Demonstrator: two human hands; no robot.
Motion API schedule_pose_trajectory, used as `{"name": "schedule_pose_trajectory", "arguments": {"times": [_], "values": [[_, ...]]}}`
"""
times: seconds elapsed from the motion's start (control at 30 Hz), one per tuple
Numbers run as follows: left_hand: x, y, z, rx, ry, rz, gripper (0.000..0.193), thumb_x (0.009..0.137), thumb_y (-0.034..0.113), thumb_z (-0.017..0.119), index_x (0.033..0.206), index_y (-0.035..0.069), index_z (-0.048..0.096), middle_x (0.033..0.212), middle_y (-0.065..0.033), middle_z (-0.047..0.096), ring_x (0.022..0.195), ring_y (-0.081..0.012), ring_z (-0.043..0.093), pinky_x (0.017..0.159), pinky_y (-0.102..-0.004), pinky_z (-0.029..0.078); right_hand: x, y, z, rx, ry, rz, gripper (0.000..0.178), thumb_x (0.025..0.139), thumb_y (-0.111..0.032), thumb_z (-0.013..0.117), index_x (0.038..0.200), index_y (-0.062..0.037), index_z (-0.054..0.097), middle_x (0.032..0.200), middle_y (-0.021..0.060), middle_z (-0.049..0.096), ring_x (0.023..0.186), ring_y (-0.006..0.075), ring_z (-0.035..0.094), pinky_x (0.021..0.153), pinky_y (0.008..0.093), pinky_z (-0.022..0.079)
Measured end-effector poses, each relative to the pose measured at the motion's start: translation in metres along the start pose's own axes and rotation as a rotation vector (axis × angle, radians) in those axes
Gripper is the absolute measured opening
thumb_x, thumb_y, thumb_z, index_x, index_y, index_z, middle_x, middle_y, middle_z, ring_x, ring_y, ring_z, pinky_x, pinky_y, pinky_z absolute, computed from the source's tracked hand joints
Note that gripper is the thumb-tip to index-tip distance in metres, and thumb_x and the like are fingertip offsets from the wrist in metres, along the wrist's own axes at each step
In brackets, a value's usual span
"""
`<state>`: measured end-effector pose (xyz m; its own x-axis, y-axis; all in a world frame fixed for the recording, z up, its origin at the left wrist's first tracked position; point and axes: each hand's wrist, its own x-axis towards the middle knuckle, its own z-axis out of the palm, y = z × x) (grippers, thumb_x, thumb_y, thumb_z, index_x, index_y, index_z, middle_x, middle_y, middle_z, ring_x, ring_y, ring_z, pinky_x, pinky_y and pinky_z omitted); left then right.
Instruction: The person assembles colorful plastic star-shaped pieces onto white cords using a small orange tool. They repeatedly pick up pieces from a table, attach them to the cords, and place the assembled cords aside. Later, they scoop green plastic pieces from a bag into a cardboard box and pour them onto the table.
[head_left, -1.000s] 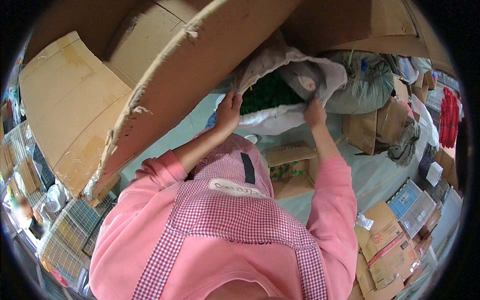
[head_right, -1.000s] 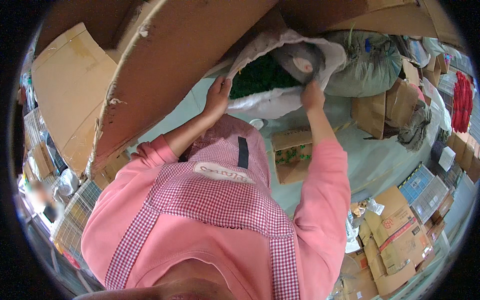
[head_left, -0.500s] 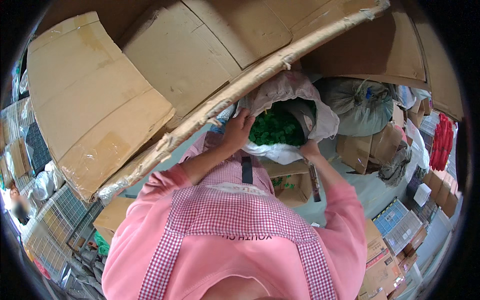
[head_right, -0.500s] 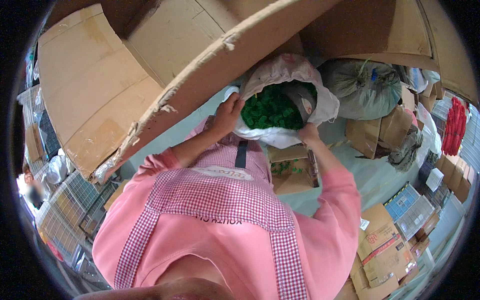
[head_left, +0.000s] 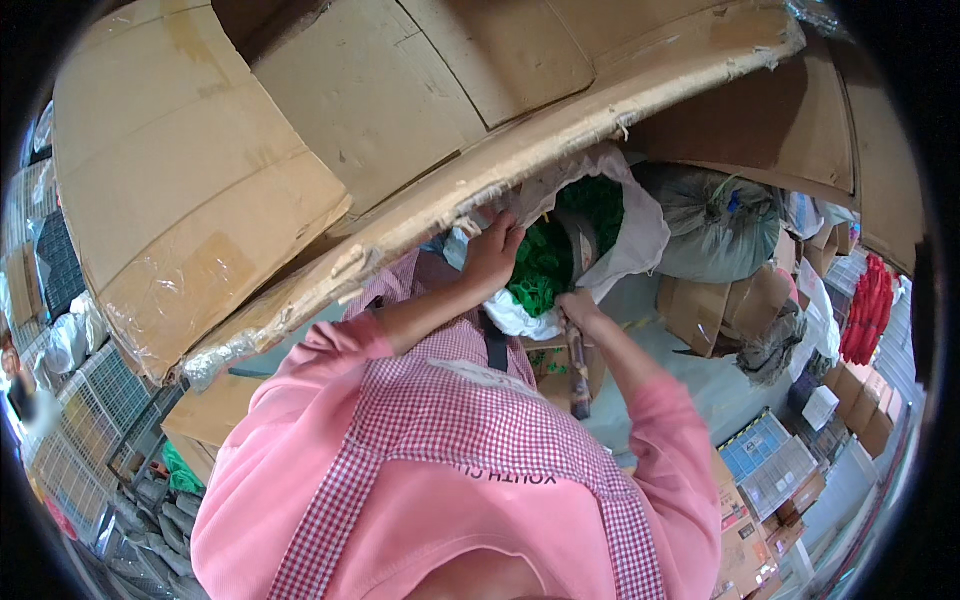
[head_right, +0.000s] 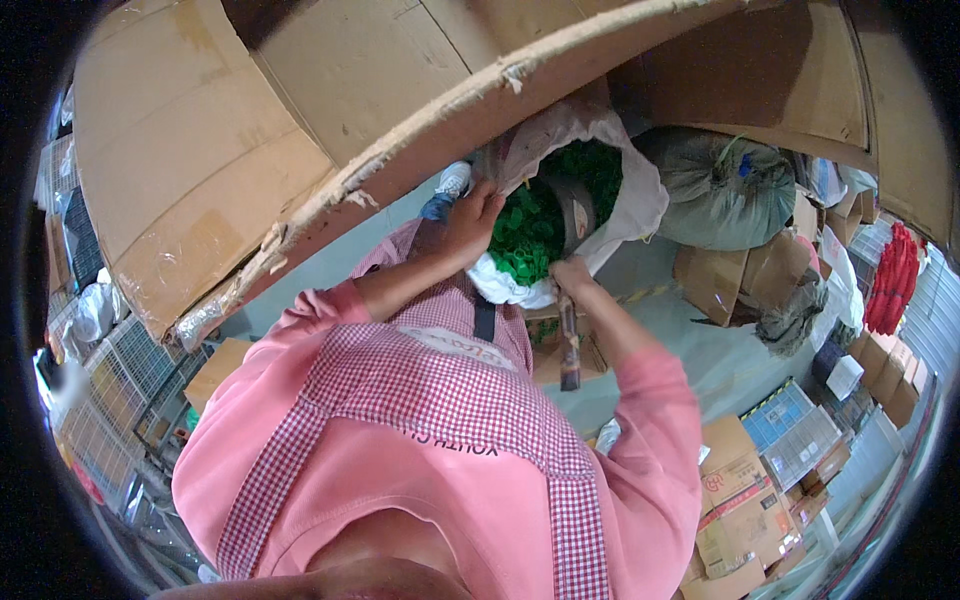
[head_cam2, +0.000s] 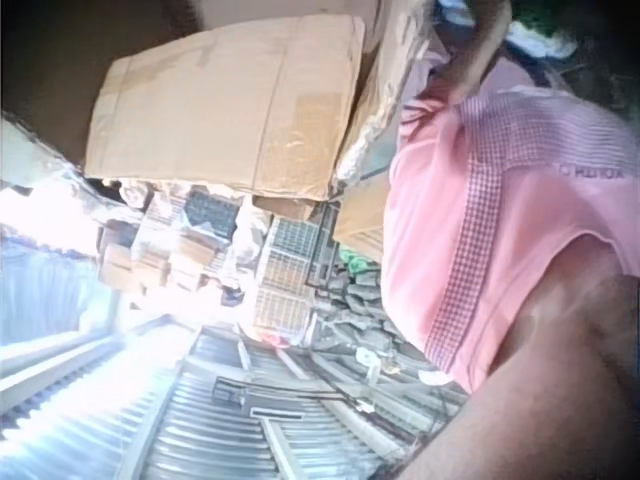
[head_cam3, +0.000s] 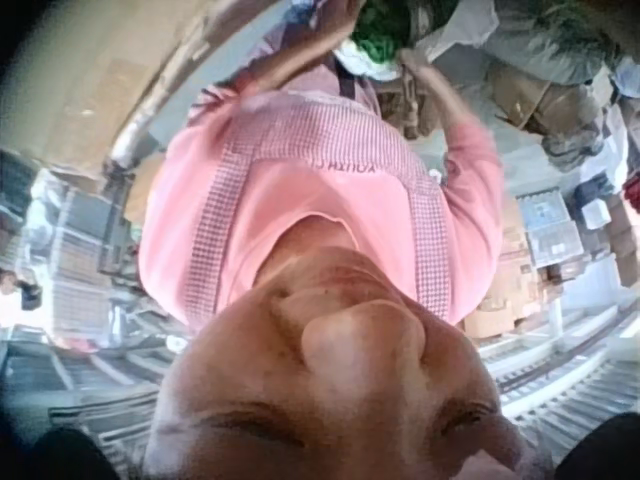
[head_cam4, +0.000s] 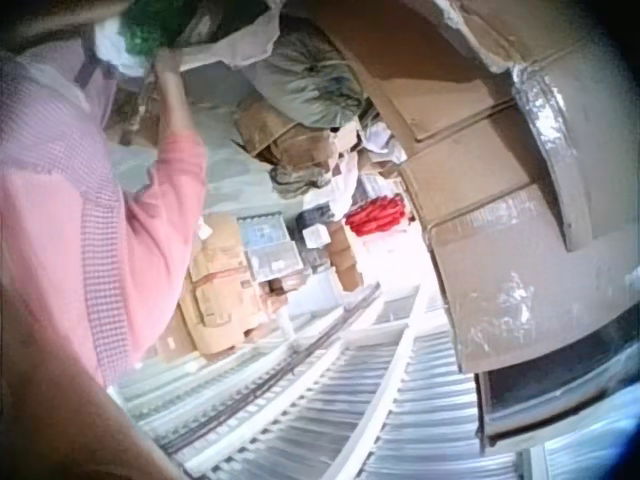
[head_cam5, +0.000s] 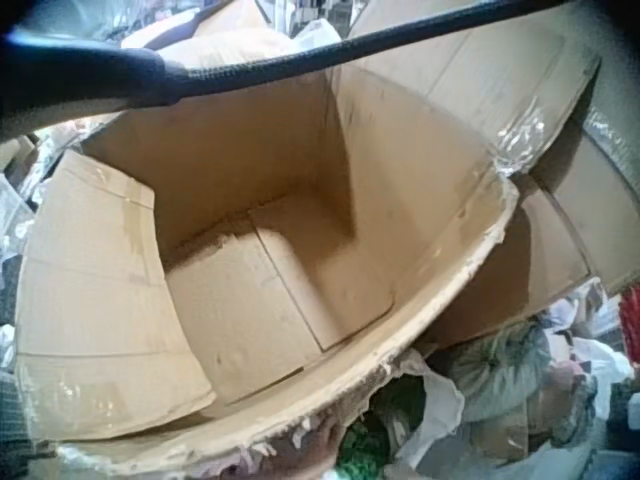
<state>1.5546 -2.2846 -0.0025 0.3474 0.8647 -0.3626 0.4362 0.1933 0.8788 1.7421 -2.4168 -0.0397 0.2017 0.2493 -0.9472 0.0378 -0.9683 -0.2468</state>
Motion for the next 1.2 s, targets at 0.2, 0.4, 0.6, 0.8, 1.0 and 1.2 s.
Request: {"name": "schedule_pose_trajectory", "arguments": {"times": [0.2, 0.4, 0.6, 0.8, 1.0, 1.2], "values": [[0.002, 0.008, -0.005, -0.018, 0.048, 0.028, 0.018, 0.090, 0.022, 0.050, 0.092, 0.005, 0.047, 0.072, -0.0193, 0.055, 0.070, -0.0392, 0.056, 0.057, -0.0448, 0.041, -0.020, -0.030, 0.007, 0.296, -0.373, 0.258, 0.019, 0.076, -0.006, 0.048, 0.058, -0.0023, 0.046, 0.052, 0.0081, 0.045, 0.040, 0.0191, 0.043, 0.038, 0.0350, 0.037], [0.008, 0.007, -0.017, 0.009, 0.050, 0.054, 0.020, 0.091, 0.022, 0.048, 0.091, 0.003, 0.045, 0.069, -0.0172, 0.051, 0.062, -0.0312, 0.052, 0.059, -0.0379, 0.041, 0.000, -0.030, 0.000, 0.516, -0.685, 0.435, 0.013, 0.078, -0.008, 0.045, 0.090, -0.0027, 0.047, 0.052, -0.0039, 0.032, 0.041, 0.0101, 0.031, 0.041, 0.0275, 0.030], [0.010, 0.000, -0.029, 0.130, 0.021, 0.068, 0.020, 0.092, 0.025, 0.047, 0.095, 0.006, 0.046, 0.070, -0.0202, 0.055, 0.070, -0.0398, 0.056, 0.058, -0.0463, 0.040, 0.011, -0.004, 0.018, 0.805, -0.843, 0.352, 0.031, 0.082, -0.010, 0.046, 0.111, -0.0010, 0.043, 0.054, -0.0063, 0.029, 0.044, 0.0073, 0.030, 0.041, 0.0251, 0.027], [0.020, -0.009, -0.030, -0.010, 0.143, 0.038, 0.029, 0.092, 0.028, 0.046, 0.095, 0.000, 0.053, 0.084, -0.0164, 0.058, 0.080, -0.0274, 0.055, 0.072, -0.0353, 0.042, 0.012, 0.015, 0.023, 1.032, -0.900, 0.131, 0.025, 0.084, -0.011, 0.047, 0.107, -0.0004, 0.047, 0.054, -0.0058, 0.031, 0.043, 0.0072, 0.031, 0.041, 0.0244, 0.028], [0.037, -0.018, -0.039, -0.076, 0.174, 0.060, 0.030, 0.093, 0.025, 0.045, 0.099, -0.003, 0.054, 0.092, -0.0166, 0.059, 0.086, -0.0228, 0.052, 0.079, -0.0328, 0.040, -0.020, 0.028, 0.016, 1.021, -0.839, -0.061, 0.027, 0.084, -0.011, 0.047, 0.108, 0.0018, 0.047, 0.054, -0.0056, 0.033, 0.042, 0.0070, 0.033, 0.040, 0.0238, 0.032], [0.032, -0.004, -0.038, 0.009, 0.160, -0.023, 0.036, 0.092, 0.028, 0.044, 0.108, -0.003, 0.053, 0.105, -0.0193, 0.057, 0.098, -0.0250, 0.052, 0.087, -0.0342, 0.038, -0.065, 0.026, 0.016, 1.128, -0.860, -0.198, 0.018, 0.086, -0.011, 0.044, 0.098, 0.0004, 0.051, 0.053, -0.0054, 0.033, 0.040, 0.0065, 0.033, 0.038, 0.0243, 0.033]]}}
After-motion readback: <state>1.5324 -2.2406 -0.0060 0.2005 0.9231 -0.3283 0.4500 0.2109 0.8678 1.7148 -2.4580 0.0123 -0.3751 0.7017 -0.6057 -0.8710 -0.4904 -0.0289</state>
